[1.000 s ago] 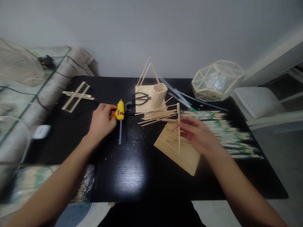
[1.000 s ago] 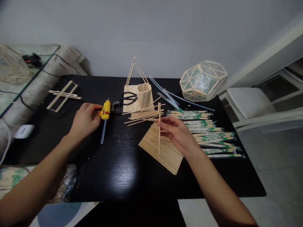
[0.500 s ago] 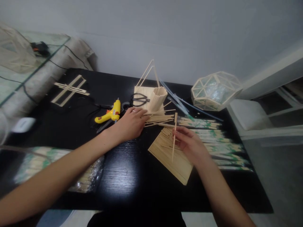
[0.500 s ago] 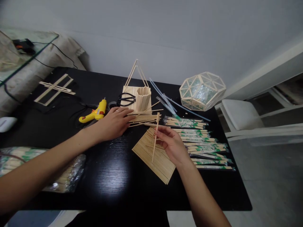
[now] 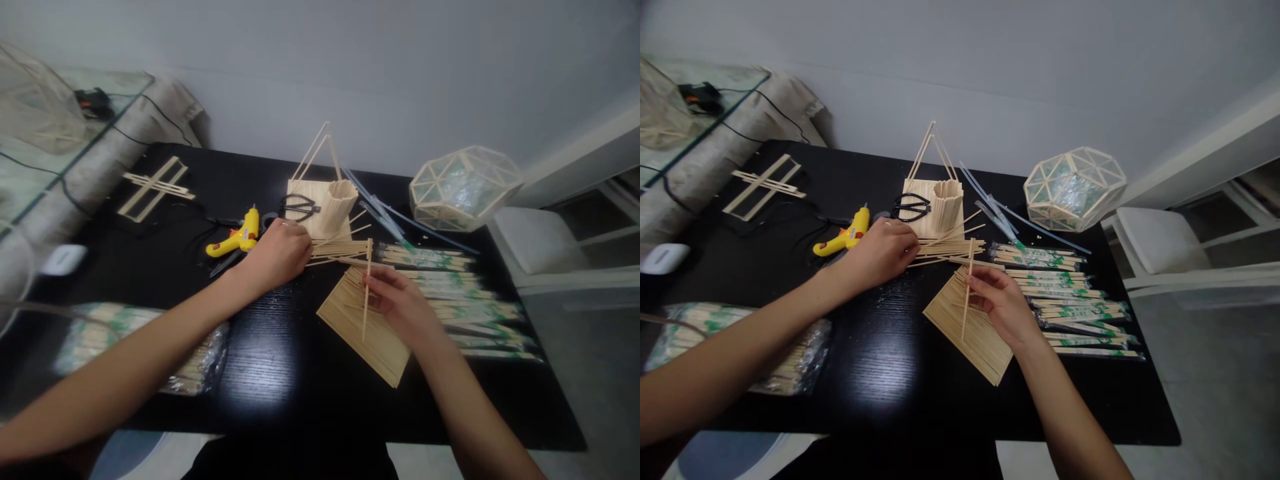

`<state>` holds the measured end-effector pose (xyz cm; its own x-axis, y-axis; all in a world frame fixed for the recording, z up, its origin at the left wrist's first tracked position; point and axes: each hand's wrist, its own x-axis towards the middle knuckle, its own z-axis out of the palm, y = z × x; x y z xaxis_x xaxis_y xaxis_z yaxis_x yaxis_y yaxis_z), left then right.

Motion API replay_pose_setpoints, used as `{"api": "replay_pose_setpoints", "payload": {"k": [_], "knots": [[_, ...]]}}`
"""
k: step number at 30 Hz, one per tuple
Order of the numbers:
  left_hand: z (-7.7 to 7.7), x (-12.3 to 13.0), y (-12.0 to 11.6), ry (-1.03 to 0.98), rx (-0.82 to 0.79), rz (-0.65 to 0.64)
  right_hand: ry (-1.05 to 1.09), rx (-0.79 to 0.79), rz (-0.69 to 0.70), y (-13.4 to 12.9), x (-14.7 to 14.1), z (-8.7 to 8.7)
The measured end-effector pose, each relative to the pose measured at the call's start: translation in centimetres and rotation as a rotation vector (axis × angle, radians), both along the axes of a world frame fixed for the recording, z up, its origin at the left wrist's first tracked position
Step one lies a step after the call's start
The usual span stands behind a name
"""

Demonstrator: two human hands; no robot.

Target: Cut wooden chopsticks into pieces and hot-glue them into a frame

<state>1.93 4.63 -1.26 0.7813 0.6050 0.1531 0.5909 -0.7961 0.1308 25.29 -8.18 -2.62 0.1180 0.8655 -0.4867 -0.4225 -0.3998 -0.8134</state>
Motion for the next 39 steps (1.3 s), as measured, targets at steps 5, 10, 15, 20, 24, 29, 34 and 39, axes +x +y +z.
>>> {"api": "replay_pose_setpoints", "payload": {"k": [5, 10, 15, 20, 24, 29, 34, 39], "knots": [[1.5, -1.2, -0.9, -0.009, -0.126, 0.093, -0.003, -0.010, 0.016, -0.1, -0.2, -0.1], [1.2, -0.3, -0.8, 0.182, -0.105, 0.130, 0.000, 0.012, 0.012, -0.3, 0.1, -0.4], [0.6, 0.9, -0.1, 0.280, 0.009, 0.152, 0.009, 0.032, 0.018, -0.5, 0.2, -0.6], [-0.1, 1.4, 0.5, 0.352, 0.001, 0.170, 0.017, 0.052, 0.057, -0.7, 0.0, -0.2], [-0.5, 1.8, 0.8, 0.400, -0.020, 0.165, 0.025, 0.055, 0.052, -0.6, 0.0, -0.1], [0.6, 1.7, 0.3, 0.433, -0.041, 0.148, 0.021, 0.047, 0.044, -0.6, 0.0, 0.0], [2.8, -0.7, -1.7, 0.274, -0.256, 0.194, 0.000, 0.057, 0.054, -0.8, -0.3, -0.5], [2.9, -4.5, -7.3, -0.112, -0.766, 0.245, -0.065, 0.105, 0.151, -1.3, -1.9, -1.1]]}}
